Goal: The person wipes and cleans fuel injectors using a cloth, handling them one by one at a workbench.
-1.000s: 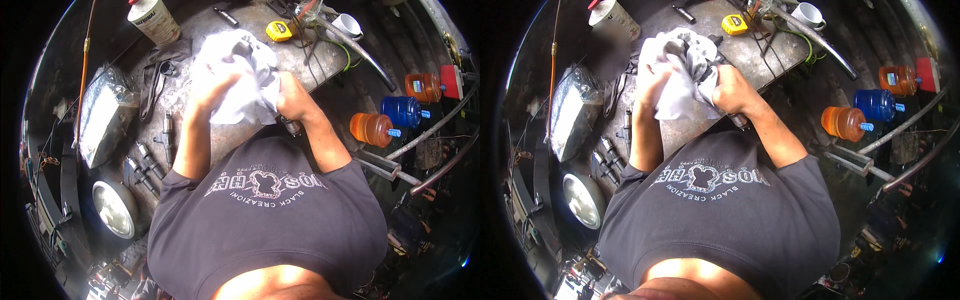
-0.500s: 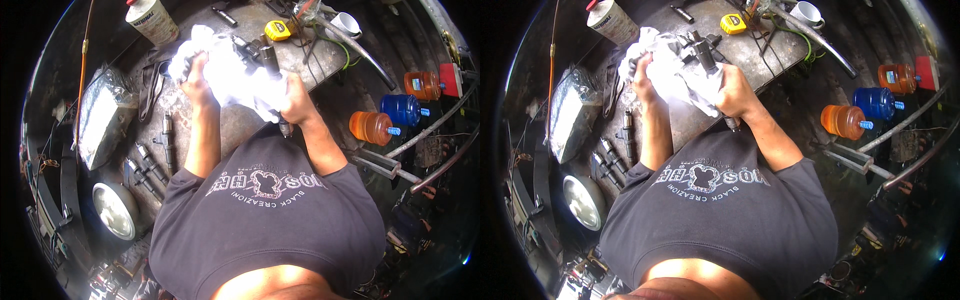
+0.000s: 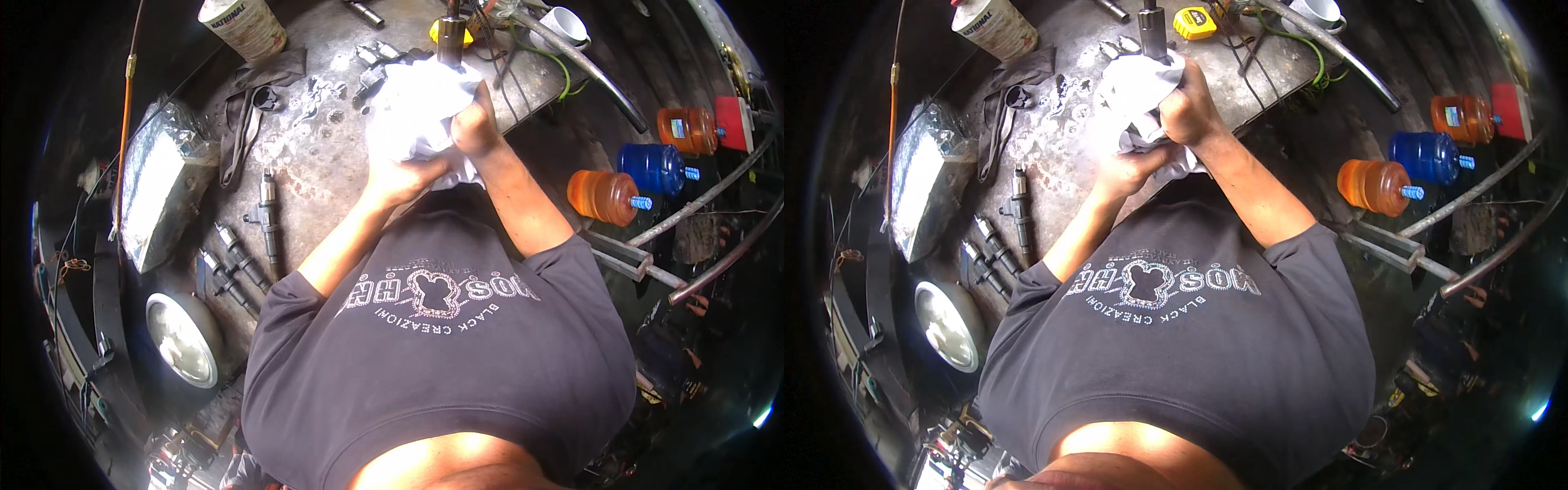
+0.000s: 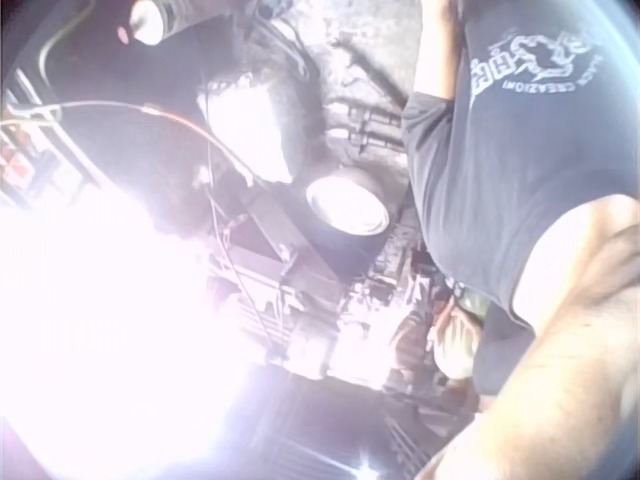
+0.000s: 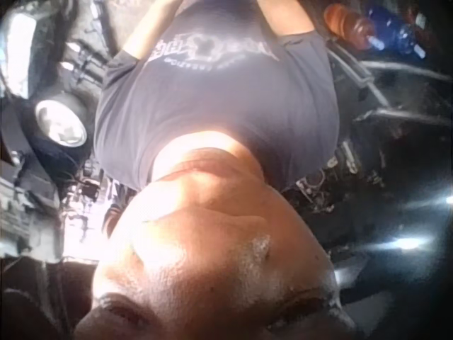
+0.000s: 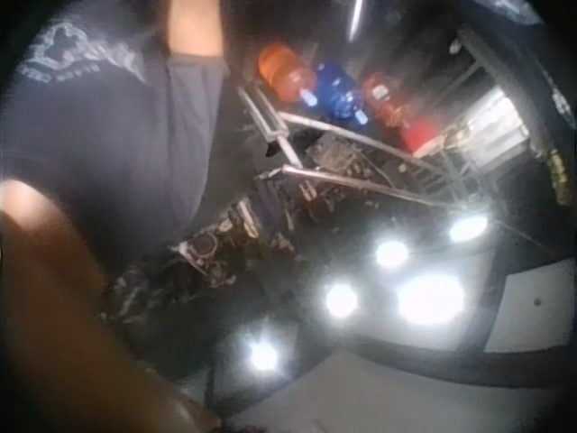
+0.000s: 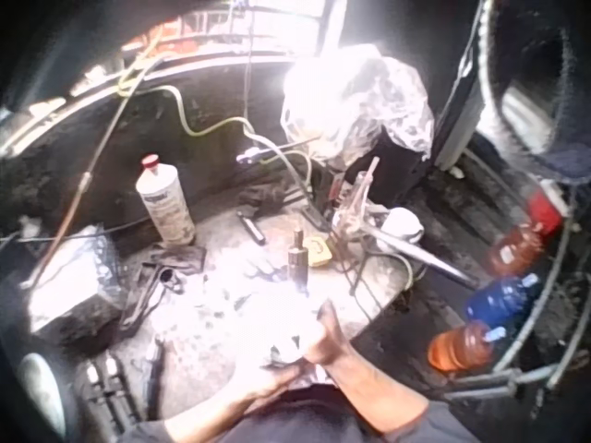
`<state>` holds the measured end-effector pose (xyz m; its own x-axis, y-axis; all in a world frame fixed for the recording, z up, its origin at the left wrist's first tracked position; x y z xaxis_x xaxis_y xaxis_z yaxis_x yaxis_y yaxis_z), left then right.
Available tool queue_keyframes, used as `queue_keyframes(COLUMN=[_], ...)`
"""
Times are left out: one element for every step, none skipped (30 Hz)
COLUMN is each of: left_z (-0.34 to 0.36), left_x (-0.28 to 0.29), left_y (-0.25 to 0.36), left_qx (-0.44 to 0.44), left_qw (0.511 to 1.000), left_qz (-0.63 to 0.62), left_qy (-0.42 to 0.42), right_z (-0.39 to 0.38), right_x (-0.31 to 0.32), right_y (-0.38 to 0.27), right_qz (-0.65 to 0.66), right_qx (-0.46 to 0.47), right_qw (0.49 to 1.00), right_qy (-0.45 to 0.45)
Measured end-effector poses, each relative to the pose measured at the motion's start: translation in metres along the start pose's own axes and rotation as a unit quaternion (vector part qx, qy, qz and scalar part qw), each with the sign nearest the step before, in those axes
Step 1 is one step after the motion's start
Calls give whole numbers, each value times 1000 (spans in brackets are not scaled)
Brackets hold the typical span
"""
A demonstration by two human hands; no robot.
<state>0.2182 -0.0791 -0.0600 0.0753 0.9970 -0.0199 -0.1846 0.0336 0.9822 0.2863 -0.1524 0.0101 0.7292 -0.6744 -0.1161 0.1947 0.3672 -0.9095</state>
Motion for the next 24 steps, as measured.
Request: queue_keyframes(left_z=[-2, -3, -3, -4, -4, -5, -8, -13, -17, -22, -30, -33, -34, -34, -35, -35, -35, -35, -35, -32, -30, -28, -26, -24], left_x=[1, 4, 12, 20, 26, 28, 32, 35, 36, 38, 34, 35, 34, 34, 34, 36, 38, 39, 40, 40, 39, 38, 37, 36], left_y=[-5, -5, -5, -6, -5, -7, -12, -15, -18, -19, -34, -34, -33, -33, -32, -31, -30, -27, -22, -21, -19, -13, -9, -6], left_qx=[39, 41, 16, -9, 4, -5, -8, -3, 3, 11, 53, 52, 51, 50, 48, 43, 37, 33, 26, 23, 15, 9, 1, -11], left_qw=[999, 999, 994, 980, 973, 959, 940, 931, 919, 908, 879, 870, 863, 854, 846, 840, 835, 832, 829, 823, 818, 813, 808, 800], left_qz=[-18, -17, -104, -191, -227, -284, -338, -361, -385, -406, -448, -465, -480, -498, -513, -523, -533, -540, -547, -558, -567, -577, -587, -598], left_qy=[-16, -14, 21, 55, 40, -2, -40, -58, -78, -98, -152, -156, -150, -144, -138, -135, -128, -122, -115, -104, -93, -79, -61, -44], right_z=[2, 2, 3, 3, 8, 10, 13, 20, 26, 33, 37, 36, 35, 33, 28, 20, 14, 9, 5, 2, -4, -9, -13, -16], right_x=[-4, -9, -9, -9, -2, 4, 9, 15, 22, 31, 43, 43, 39, 35, 32, 28, 21, 13, 0, -15, -33, -52, -59, -65], right_y=[-3, -2, -2, -3, -9, -17, -22, -22, -24, -25, -19, -19, -18, -16, -13, -10, -11, -14, -22, -33, -39, -44, -47, -48], right_qz=[25, 28, 50, 72, -1, -76, -146, -107, -71, -53, -108, -108, -96, -84, 13, 31, 28, 26, -50, -121, -246, -367, -366, -443], right_qx=[4, 3, 16, 28, 25, 21, 15, -14, -42, -10, 15, 14, -2, -19, -12, -21, -7, 8, 12, 1, 41, 77, 75, 76], right_qw=[1000, 999, 999, 996, 999, 996, 989, 993, 995, 996, 992, 992, 994, 996, 998, 998, 999, 999, 999, 992, 966, 922, 922, 889], right_qy=[-15, -16, 9, 35, 31, 31, 31, 40, 54, 70, 65, 62, 47, 32, 55, 42, 34, 26, -7, -28, -66, -102, -99, -88])
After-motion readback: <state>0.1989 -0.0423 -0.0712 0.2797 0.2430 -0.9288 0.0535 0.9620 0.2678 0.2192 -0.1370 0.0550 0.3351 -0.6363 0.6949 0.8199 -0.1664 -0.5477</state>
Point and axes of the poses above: each hand's wrist, its own z-axis towards the middle knuckle, its own x-axis out of the back of the hand, y = z × x, the point moved 7 cm from there along z, towards the middle knuckle, and after that the axes turned 11 degrees about -y, right-handed, at the moved point
